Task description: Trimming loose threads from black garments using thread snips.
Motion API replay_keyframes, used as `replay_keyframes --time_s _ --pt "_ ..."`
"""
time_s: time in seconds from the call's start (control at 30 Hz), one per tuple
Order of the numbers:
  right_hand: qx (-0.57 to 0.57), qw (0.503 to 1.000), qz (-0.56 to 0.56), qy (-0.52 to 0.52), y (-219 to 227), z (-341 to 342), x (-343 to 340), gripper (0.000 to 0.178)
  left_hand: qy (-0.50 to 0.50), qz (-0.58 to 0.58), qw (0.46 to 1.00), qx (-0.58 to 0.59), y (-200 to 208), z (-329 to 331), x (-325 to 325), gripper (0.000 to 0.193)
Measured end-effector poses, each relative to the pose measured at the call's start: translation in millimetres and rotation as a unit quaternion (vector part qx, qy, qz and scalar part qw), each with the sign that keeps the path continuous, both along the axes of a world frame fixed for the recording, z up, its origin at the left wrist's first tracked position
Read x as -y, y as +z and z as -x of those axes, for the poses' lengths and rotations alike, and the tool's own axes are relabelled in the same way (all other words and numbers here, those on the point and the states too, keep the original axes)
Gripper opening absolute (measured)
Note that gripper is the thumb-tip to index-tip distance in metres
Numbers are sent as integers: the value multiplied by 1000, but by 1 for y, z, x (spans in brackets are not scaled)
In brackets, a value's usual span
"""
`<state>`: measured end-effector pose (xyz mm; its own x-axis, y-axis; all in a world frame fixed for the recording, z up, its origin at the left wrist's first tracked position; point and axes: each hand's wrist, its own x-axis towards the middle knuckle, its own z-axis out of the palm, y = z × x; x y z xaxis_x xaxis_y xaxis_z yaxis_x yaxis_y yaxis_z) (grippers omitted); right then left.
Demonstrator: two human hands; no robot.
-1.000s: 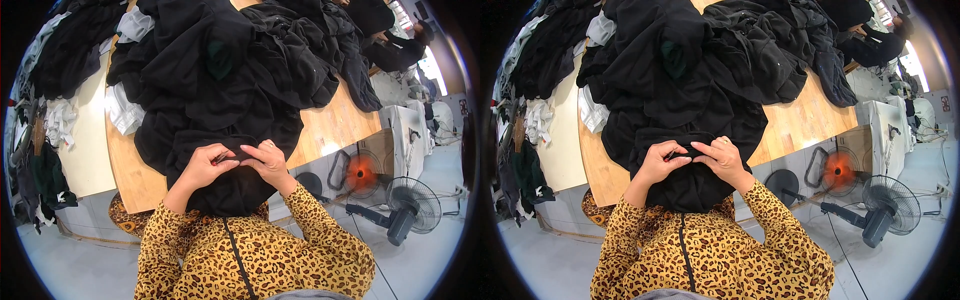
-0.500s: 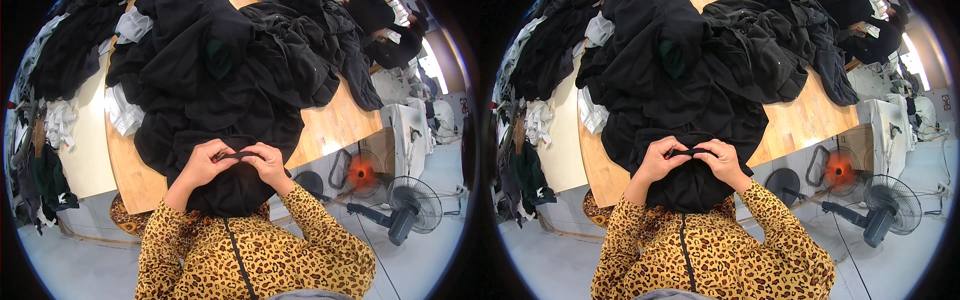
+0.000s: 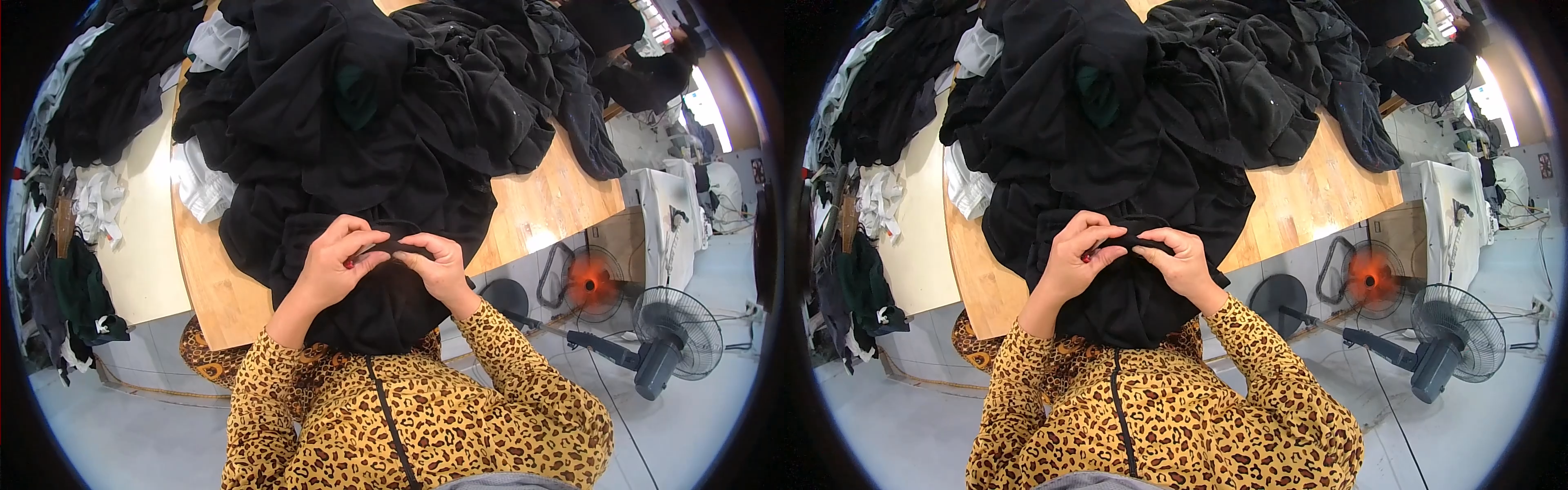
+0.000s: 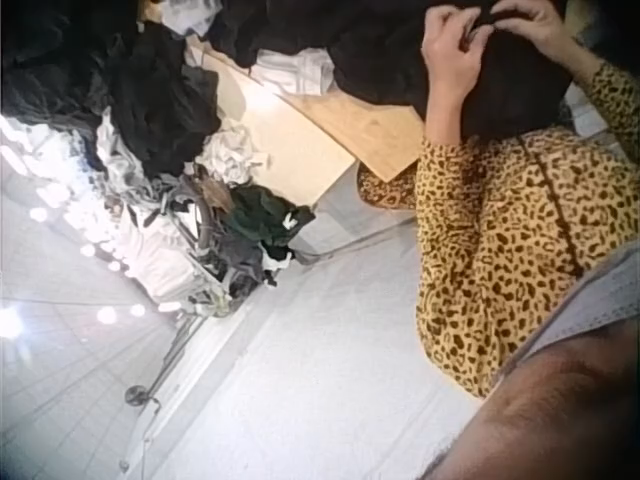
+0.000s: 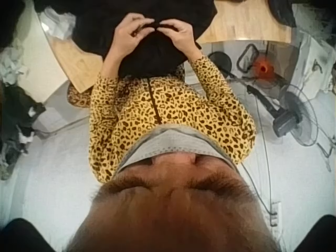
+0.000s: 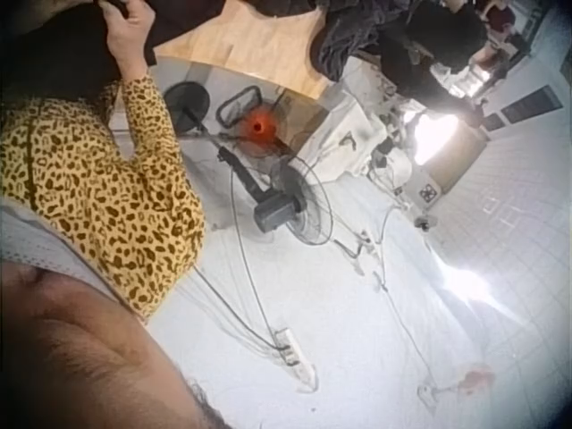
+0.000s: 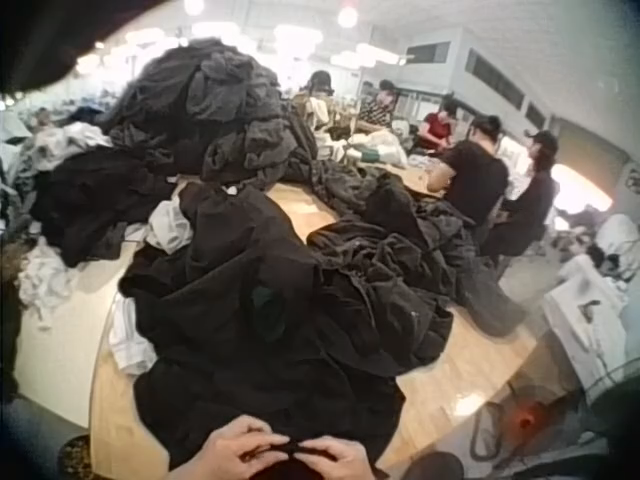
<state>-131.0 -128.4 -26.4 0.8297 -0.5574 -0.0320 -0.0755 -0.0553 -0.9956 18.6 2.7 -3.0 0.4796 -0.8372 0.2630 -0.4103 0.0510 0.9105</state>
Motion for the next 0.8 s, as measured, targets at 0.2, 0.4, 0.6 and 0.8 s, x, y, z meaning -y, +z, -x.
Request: replay_keyframes --time_s 0.2,0.4,0.6,0.8 --pt "16 994 108 22 0 -2 1 16 -4 34 986 164 1 10 13 21" --pt "-1 998 58 7 -2 -1 1 17 -37 -40 971 234 4 16 22 22" --pt "-53 992 -118 5 5 0 5 13 37 -48 965 -256 -11 1 18 10" --pt "-10 966 -258 29 -2 -1 13 20 -37 -63 997 -40 0 1 7 37"
